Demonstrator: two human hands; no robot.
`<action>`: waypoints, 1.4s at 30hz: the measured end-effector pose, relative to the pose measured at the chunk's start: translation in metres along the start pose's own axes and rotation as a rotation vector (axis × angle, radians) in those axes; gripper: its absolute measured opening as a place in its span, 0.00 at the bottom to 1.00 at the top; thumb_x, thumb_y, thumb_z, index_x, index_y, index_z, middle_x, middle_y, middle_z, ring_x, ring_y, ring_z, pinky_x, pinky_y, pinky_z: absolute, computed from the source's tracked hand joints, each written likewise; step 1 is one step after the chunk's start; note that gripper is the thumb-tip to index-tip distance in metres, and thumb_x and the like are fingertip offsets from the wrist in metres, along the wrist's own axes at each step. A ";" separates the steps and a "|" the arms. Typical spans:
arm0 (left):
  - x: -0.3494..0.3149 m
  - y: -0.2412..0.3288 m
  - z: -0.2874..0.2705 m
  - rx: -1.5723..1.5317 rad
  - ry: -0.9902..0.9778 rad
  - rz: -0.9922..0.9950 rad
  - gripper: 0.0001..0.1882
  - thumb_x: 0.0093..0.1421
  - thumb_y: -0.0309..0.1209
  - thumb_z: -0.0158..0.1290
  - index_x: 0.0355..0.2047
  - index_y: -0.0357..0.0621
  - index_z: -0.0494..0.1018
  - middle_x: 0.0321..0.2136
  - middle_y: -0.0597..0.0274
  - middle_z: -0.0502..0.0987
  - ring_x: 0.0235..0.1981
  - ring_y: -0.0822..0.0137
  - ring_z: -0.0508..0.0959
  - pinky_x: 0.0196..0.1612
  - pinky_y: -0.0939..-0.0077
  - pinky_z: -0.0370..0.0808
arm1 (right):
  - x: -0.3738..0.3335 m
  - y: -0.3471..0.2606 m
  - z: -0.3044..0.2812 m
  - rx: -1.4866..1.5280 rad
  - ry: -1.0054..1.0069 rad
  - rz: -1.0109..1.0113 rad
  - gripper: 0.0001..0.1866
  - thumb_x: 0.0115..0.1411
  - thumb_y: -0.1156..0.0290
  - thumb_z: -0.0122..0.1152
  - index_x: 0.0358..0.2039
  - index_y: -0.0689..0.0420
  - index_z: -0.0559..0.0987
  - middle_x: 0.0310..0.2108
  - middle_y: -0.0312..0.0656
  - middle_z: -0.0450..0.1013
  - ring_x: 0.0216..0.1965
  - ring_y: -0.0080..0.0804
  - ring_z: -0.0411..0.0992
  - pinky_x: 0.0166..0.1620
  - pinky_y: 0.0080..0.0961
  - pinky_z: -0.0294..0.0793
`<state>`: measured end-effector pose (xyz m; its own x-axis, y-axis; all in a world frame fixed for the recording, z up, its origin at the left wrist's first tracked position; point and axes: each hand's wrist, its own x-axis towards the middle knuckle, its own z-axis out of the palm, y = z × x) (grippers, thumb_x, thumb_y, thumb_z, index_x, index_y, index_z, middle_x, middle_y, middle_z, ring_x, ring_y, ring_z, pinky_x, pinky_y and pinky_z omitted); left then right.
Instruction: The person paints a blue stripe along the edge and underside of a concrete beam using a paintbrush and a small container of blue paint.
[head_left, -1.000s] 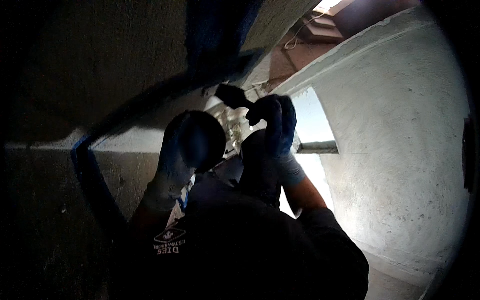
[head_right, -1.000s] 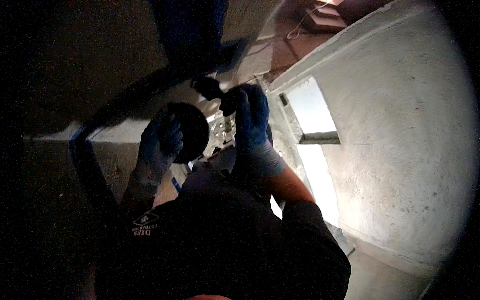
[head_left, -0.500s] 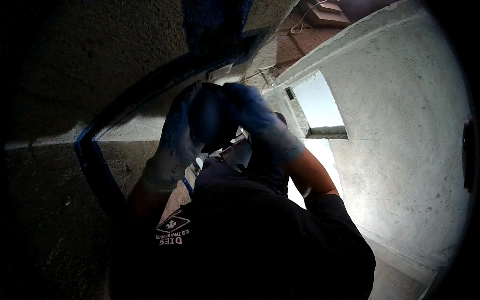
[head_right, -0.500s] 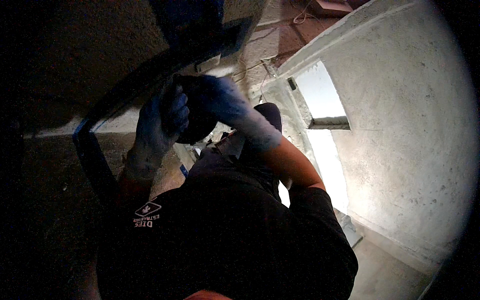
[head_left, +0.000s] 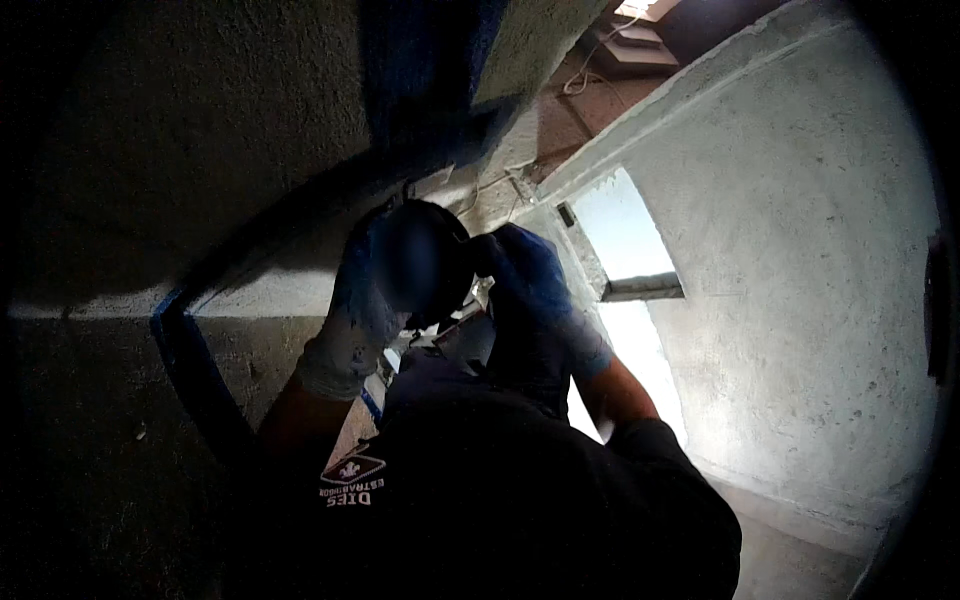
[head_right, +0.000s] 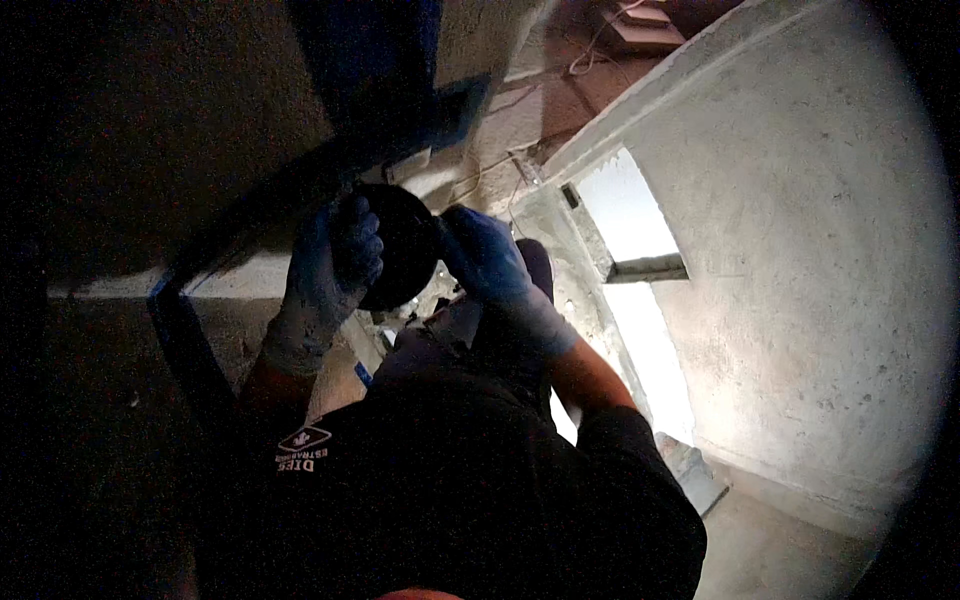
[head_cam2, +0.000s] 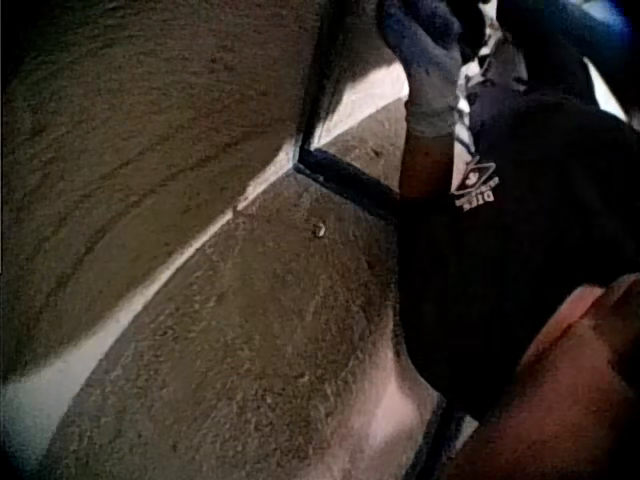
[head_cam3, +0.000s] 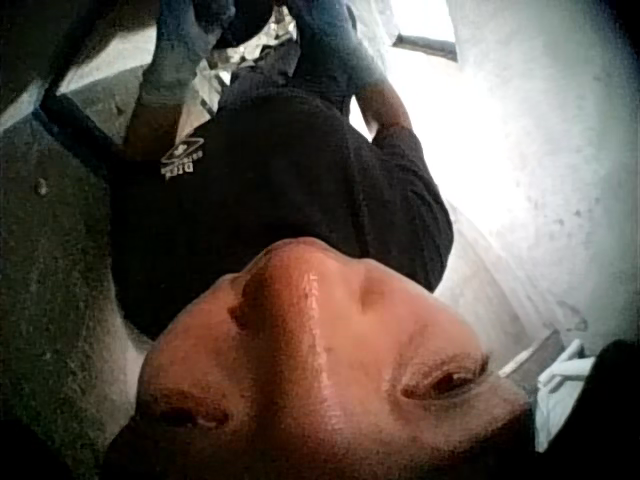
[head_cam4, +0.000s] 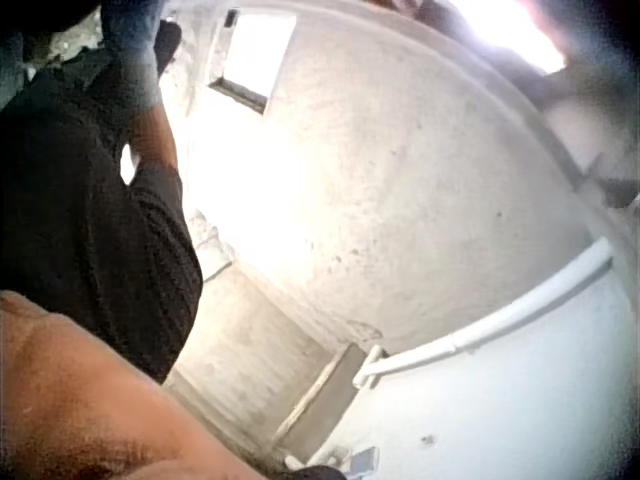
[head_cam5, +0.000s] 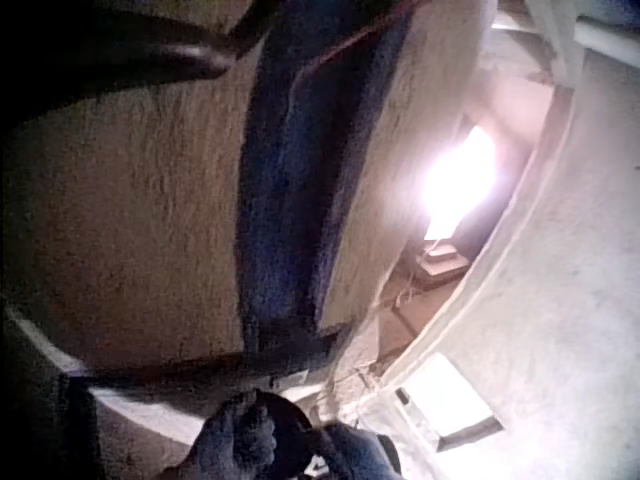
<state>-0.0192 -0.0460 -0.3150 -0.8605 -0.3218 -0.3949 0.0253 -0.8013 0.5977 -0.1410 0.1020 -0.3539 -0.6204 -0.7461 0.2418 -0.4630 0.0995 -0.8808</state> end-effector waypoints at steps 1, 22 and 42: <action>0.000 0.000 -0.002 0.012 -0.014 -0.005 0.15 0.65 0.43 0.38 0.21 0.55 0.59 0.15 0.75 0.51 0.14 0.77 0.52 0.18 0.82 0.53 | -0.001 -0.004 0.001 0.024 0.072 -0.039 0.10 0.60 0.69 0.51 0.26 0.63 0.73 0.23 0.47 0.72 0.24 0.34 0.71 0.29 0.28 0.69; 0.021 -0.051 -0.091 0.845 0.150 0.629 0.17 0.63 0.42 0.42 0.49 0.48 0.66 0.27 0.67 0.69 0.23 0.74 0.66 0.27 0.78 0.68 | 0.066 0.021 -0.004 -0.591 0.090 -0.544 0.06 0.50 0.76 0.59 0.31 0.59 0.74 0.39 0.43 0.75 0.37 0.41 0.73 0.37 0.32 0.74; 0.011 -0.046 -0.077 0.377 0.231 0.226 0.12 0.65 0.41 0.38 0.28 0.51 0.65 0.15 0.73 0.56 0.15 0.76 0.57 0.18 0.82 0.58 | 0.054 0.020 -0.004 -0.611 0.089 -0.624 0.08 0.48 0.74 0.61 0.29 0.56 0.73 0.40 0.39 0.74 0.38 0.40 0.73 0.34 0.33 0.74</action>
<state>0.0090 -0.0512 -0.4008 -0.7187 -0.6039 -0.3447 -0.0239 -0.4739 0.8802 -0.1859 0.0663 -0.3568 -0.1762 -0.7305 0.6598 -0.9765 0.0449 -0.2110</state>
